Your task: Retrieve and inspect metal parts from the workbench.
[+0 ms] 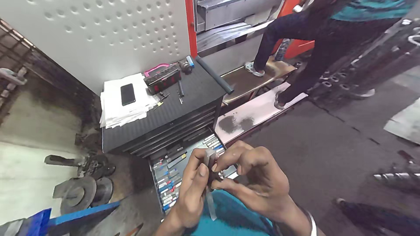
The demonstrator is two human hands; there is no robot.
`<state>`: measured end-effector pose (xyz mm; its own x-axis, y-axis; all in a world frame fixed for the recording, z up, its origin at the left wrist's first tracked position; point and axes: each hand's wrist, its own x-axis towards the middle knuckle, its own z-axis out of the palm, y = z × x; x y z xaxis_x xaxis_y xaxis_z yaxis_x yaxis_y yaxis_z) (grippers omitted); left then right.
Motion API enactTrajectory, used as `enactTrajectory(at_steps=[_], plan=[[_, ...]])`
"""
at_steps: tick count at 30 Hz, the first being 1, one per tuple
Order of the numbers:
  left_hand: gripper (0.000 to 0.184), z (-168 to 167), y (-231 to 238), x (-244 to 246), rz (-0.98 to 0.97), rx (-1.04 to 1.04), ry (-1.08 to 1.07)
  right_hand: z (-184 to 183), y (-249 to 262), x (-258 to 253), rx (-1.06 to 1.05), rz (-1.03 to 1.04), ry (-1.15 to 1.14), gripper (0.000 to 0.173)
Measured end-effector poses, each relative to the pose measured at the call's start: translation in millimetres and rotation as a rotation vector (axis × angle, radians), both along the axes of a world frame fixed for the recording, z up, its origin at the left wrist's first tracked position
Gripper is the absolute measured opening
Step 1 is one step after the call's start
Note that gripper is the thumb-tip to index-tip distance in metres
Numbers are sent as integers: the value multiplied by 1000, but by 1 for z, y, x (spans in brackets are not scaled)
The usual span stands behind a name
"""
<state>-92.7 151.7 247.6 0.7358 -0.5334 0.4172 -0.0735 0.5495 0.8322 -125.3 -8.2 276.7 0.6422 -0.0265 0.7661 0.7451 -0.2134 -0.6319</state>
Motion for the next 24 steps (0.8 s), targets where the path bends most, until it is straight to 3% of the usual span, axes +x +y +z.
enactTrajectory(at_steps=[12, 15, 18, 19, 22, 24], plan=[[36, -8, -7, 3, -56, -49, 142, -8, 4, 21, -25, -189, 63, 38], [37, -8, -9, 11, -53, -120, 318, -18, -2, 31, -27, -157, 162, 39], [32, -17, -6, 33, -15, -180, 545, -39, -20, 33, -238, -57, 286, 25], [33, -22, -3, 43, -10, -191, 584, -50, -24, 32, -354, -50, 341, 33], [40, -42, 1, 61, 42, -192, 682, -77, -18, 24, -523, -23, 557, 93], [38, -57, -1, 61, 65, -96, 707, -84, -10, 24, -457, -30, 554, 99]])
